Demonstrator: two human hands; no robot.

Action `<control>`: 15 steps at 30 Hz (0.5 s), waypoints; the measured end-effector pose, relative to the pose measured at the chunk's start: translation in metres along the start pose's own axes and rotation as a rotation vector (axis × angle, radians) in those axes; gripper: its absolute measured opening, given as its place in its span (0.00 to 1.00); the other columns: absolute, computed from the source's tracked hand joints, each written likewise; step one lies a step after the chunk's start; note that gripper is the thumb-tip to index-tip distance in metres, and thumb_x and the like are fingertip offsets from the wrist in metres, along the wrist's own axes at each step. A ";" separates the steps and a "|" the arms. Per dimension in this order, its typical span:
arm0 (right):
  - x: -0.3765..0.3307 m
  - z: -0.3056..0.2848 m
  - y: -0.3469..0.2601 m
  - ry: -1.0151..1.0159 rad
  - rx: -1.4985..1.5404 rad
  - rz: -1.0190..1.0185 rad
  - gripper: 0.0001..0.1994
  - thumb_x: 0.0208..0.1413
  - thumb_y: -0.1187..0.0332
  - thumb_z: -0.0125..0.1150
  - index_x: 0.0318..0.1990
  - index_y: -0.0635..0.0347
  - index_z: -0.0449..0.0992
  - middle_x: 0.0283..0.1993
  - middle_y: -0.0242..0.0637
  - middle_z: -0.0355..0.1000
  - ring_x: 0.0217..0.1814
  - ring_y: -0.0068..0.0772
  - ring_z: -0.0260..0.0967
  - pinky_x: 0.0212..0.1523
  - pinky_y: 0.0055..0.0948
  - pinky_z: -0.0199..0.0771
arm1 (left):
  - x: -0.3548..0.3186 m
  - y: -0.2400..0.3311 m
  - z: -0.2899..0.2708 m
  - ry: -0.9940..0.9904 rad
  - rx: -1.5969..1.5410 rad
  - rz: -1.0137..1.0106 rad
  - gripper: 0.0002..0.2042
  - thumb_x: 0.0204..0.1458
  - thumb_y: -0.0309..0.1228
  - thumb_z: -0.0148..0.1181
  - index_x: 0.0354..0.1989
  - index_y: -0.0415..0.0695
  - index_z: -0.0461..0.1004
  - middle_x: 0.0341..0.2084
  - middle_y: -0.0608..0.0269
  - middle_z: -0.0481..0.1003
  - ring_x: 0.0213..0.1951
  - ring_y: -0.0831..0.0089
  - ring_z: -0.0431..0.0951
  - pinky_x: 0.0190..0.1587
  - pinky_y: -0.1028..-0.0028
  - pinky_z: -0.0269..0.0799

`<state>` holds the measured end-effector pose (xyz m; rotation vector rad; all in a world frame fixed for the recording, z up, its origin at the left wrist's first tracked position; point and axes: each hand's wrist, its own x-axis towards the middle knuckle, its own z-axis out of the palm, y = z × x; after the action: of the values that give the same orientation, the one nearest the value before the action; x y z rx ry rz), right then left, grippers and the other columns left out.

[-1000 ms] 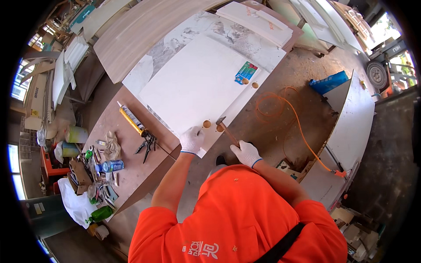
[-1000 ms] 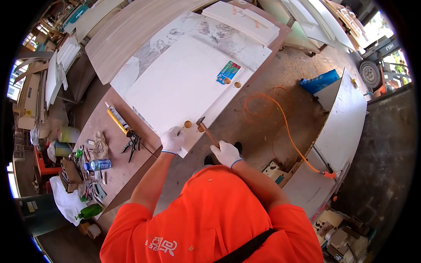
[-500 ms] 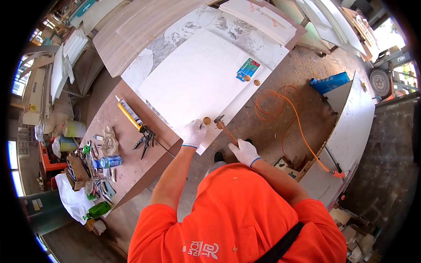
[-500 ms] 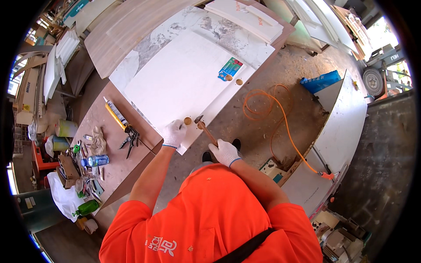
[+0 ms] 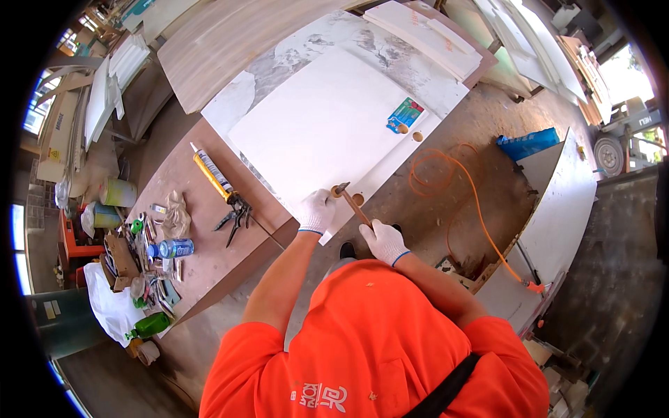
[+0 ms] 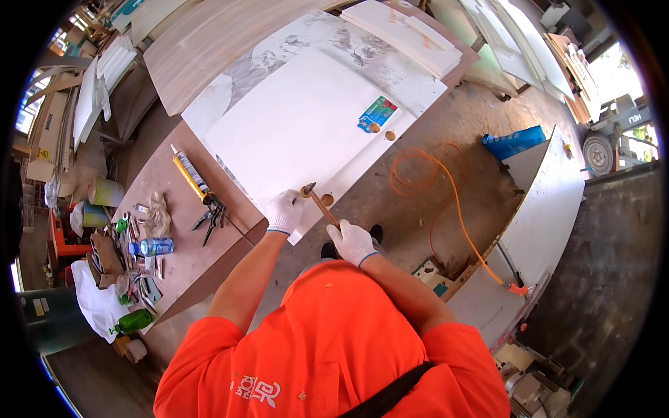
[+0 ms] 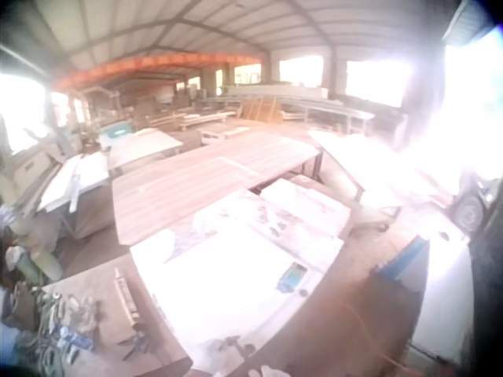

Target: The person picks up a white board, places it on a boring machine to create holes, and then hammers small circular wooden plugs into the holes using a hammer.

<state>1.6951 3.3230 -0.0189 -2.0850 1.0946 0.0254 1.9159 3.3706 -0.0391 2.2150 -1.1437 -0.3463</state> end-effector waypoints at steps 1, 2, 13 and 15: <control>0.000 0.003 0.000 0.006 -0.007 -0.011 0.25 0.68 0.46 0.45 0.39 0.63 0.71 0.32 0.59 0.77 0.38 0.64 0.76 0.41 0.58 0.73 | 0.001 0.002 -0.002 -0.022 0.018 -0.004 0.08 0.53 0.35 0.58 0.34 0.47 0.82 0.32 0.51 0.81 0.36 0.51 0.82 0.41 0.58 0.77; -0.001 0.005 -0.001 0.011 -0.016 -0.020 0.25 0.68 0.46 0.45 0.38 0.62 0.71 0.32 0.59 0.77 0.38 0.65 0.76 0.41 0.58 0.73 | 0.000 0.004 -0.005 -0.044 0.034 -0.011 0.09 0.53 0.35 0.58 0.35 0.46 0.83 0.32 0.51 0.81 0.36 0.52 0.82 0.42 0.58 0.77; -0.003 0.007 -0.004 0.036 -0.039 -0.020 0.25 0.68 0.45 0.46 0.37 0.62 0.72 0.30 0.59 0.77 0.36 0.64 0.76 0.40 0.58 0.74 | 0.002 -0.004 -0.009 -0.101 0.032 0.011 0.10 0.55 0.37 0.58 0.36 0.46 0.83 0.34 0.50 0.81 0.38 0.51 0.82 0.42 0.57 0.77; -0.002 0.006 -0.003 0.032 -0.048 -0.024 0.25 0.68 0.45 0.45 0.37 0.62 0.72 0.30 0.59 0.77 0.37 0.64 0.76 0.40 0.58 0.74 | 0.003 -0.003 -0.010 -0.112 0.035 0.022 0.10 0.55 0.37 0.58 0.36 0.46 0.83 0.34 0.50 0.81 0.37 0.50 0.82 0.42 0.57 0.77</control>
<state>1.6984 3.3293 -0.0205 -2.1475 1.0975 0.0066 1.9246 3.3734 -0.0335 2.2357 -1.2413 -0.4494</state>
